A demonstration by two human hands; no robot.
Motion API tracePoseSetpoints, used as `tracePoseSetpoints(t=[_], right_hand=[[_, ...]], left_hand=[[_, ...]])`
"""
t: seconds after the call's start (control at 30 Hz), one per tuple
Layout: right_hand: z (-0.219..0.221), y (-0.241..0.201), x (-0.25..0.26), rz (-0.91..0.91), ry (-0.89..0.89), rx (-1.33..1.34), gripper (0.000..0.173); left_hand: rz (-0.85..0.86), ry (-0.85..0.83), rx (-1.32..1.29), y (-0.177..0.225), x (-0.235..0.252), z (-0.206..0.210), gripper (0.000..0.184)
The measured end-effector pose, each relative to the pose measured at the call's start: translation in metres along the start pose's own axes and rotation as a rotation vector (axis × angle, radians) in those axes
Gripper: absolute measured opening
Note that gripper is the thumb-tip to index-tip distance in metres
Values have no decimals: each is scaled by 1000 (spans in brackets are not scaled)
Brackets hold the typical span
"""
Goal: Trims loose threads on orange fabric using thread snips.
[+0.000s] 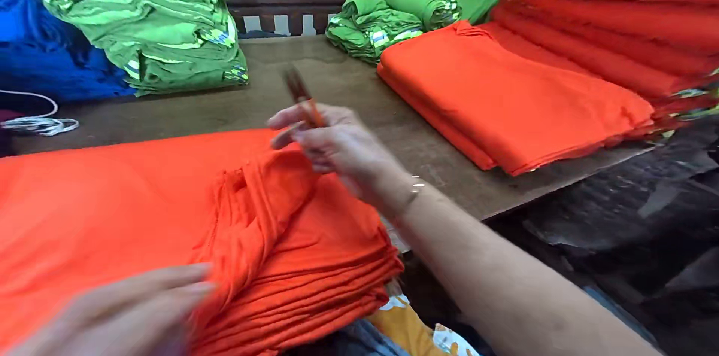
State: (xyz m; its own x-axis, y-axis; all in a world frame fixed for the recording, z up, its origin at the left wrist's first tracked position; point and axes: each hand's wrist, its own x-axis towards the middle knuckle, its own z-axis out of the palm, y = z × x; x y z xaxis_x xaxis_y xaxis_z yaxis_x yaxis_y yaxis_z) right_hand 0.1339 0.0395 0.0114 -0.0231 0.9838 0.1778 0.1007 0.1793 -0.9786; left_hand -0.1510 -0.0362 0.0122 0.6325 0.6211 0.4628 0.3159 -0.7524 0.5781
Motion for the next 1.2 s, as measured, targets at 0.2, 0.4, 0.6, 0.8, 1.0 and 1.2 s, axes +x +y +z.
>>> tracePoseSetpoints(t=[0.2,0.4,0.6,0.8,1.0,1.2], right_hand=[[-79,43,-98,-216,91,-205,23],[-36,92,-149,3,364,-291,35],[-23,93,-135,-276,471,-303,29],[-12,92,-166,-484,202,-581,14],[-43,83,-179,-273,61,-121,16],[-38,79,-158,-200,248,-209,39]], left_hand=[[90,-20,170,-15,42,132,29],[88,67,173,-18,60,153,17],[-28,105,126,4,56,139,20],[-170,293,-157,3,46,136,25],[-304,496,-406,-2,44,147,32],[-380,421,-560,16,51,151,54]])
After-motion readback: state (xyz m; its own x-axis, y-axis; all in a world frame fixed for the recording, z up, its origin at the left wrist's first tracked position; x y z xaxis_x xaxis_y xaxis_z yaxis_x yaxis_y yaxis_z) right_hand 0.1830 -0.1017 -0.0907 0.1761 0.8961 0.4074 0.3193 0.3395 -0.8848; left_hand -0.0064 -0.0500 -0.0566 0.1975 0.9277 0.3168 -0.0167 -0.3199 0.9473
